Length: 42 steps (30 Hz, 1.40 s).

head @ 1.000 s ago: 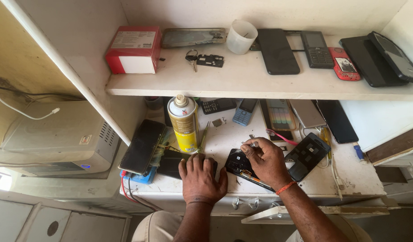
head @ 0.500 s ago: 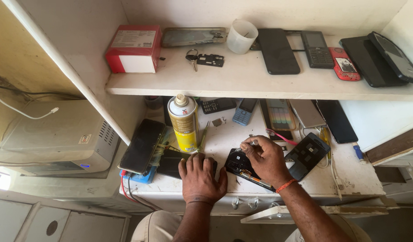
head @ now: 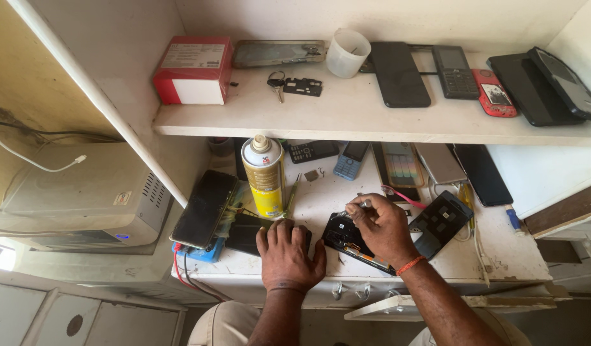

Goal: The person holds a smartphone at a repair bench, pries off its back cover, and uses a screwdriver to unscrew and work on the internal components. They manipulate the exposed phone board, then power the phone on and hold it up as its screen lights up with an incoming call.

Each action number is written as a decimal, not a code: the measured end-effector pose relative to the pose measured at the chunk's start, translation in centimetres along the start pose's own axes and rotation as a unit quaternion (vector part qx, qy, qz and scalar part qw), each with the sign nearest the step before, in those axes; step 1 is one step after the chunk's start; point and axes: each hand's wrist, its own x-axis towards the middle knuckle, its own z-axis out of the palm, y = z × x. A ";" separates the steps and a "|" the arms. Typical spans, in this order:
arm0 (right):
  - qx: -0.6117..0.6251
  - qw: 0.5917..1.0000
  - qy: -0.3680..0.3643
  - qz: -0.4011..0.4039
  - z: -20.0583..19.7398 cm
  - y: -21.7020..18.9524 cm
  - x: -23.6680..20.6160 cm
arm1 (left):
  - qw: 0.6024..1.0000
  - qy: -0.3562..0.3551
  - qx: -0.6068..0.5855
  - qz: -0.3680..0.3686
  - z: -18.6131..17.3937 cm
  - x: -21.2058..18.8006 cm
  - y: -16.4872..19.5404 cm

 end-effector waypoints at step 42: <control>0.023 0.997 0.062 -0.035 -2.7 2.5 -1.6 | 1.000 -0.002 -0.003 -0.005 0.0 0.0 0.1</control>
